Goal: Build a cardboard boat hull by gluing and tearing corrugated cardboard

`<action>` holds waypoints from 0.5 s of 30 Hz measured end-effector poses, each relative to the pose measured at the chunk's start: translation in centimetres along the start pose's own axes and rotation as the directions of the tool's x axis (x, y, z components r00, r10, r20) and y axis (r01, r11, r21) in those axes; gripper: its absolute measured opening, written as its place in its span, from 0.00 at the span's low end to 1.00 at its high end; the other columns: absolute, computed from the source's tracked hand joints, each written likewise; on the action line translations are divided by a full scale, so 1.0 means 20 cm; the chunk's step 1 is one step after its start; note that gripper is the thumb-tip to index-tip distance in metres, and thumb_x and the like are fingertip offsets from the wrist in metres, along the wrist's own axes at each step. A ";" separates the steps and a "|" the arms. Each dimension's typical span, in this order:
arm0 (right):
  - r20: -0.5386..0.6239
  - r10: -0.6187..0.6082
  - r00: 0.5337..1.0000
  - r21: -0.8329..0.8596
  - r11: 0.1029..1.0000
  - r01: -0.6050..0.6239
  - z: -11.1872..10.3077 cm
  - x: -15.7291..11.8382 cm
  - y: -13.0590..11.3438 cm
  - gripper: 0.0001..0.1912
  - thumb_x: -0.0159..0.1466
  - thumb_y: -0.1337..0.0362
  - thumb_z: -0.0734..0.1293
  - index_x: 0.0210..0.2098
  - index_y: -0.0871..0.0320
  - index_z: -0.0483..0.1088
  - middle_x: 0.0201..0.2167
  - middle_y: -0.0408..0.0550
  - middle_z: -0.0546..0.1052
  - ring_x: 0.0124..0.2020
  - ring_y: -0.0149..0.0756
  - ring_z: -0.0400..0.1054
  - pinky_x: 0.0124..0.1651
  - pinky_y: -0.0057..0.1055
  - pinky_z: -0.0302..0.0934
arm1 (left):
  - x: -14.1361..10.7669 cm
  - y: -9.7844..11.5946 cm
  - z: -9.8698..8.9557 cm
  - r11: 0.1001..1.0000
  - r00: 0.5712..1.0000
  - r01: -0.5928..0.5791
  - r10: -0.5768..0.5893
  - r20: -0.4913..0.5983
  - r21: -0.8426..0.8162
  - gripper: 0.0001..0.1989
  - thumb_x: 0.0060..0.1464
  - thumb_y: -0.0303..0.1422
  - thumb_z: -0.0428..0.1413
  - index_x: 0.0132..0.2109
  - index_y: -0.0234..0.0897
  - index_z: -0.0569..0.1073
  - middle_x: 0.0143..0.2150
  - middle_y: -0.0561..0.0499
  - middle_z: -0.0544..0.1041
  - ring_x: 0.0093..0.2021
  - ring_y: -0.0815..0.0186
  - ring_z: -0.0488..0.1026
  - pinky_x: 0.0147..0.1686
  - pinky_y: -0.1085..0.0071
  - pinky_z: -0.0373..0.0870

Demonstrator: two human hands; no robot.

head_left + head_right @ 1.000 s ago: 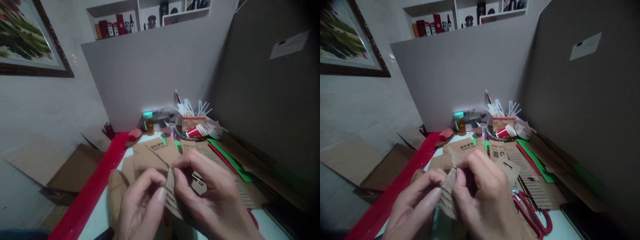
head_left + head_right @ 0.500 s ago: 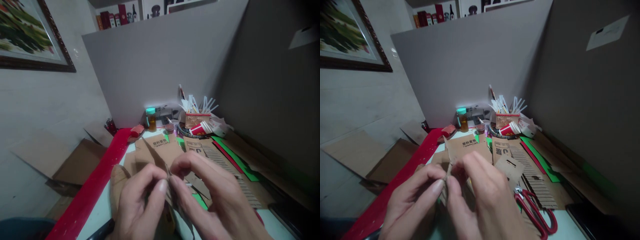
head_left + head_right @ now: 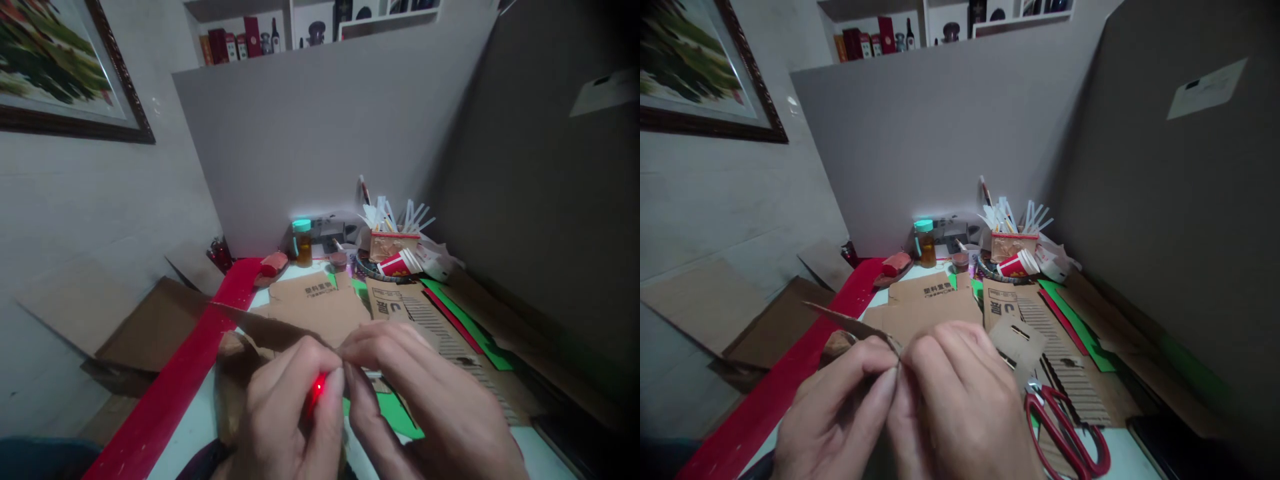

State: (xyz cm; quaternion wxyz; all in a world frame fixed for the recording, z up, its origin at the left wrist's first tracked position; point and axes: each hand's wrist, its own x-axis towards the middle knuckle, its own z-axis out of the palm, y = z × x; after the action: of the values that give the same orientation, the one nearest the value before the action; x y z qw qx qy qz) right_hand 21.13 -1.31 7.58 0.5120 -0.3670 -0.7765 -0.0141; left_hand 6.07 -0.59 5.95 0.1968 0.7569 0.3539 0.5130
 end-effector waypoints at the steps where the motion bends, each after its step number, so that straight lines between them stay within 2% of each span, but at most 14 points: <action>1: -0.002 -0.010 1.000 -0.008 1.000 0.010 0.00 0.00 0.00 0.08 0.64 0.77 0.63 0.36 0.58 0.68 0.29 0.44 0.69 0.32 0.36 0.63 0.38 0.37 0.59 | 0.00 0.00 0.00 1.000 1.000 -0.021 0.021 -0.008 0.012 0.10 0.65 0.25 0.47 0.36 0.42 0.66 0.27 0.57 0.65 0.25 0.71 0.65 0.26 0.72 0.59; 6: 0.025 -0.003 1.000 -0.016 1.000 0.003 -0.02 0.01 0.01 0.07 0.65 0.76 0.64 0.34 0.58 0.68 0.29 0.44 0.71 0.31 0.34 0.64 0.38 0.37 0.59 | 0.01 0.01 0.01 0.996 0.997 -0.066 0.068 -0.039 0.054 0.10 0.63 0.23 0.50 0.36 0.43 0.67 0.26 0.58 0.62 0.27 0.72 0.68 0.27 0.72 0.60; 12: 0.160 0.173 0.972 0.171 0.965 -0.200 -0.07 0.04 0.01 0.07 0.69 0.72 0.63 0.36 0.55 0.68 0.30 0.39 0.74 0.33 0.28 0.69 0.39 0.27 0.63 | 0.02 0.02 0.00 1.000 0.997 -0.006 0.007 -0.073 0.015 0.09 0.64 0.26 0.51 0.35 0.43 0.68 0.27 0.58 0.67 0.27 0.72 0.68 0.28 0.72 0.61; 15: 0.201 0.197 0.960 0.206 0.949 -0.238 -0.08 0.05 0.01 0.07 0.71 0.70 0.62 0.36 0.53 0.68 0.30 0.38 0.75 0.32 0.28 0.69 0.37 0.26 0.63 | 0.02 0.03 0.00 1.000 0.996 -0.005 0.006 -0.087 0.013 0.08 0.64 0.26 0.51 0.36 0.43 0.69 0.29 0.58 0.68 0.27 0.72 0.67 0.28 0.71 0.60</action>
State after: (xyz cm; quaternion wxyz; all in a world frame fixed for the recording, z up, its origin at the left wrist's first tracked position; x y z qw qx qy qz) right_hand 22.33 -1.17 9.11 0.4779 -0.3893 -0.7700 0.1648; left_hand 6.31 -0.76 6.56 0.1750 0.7361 0.3633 0.5436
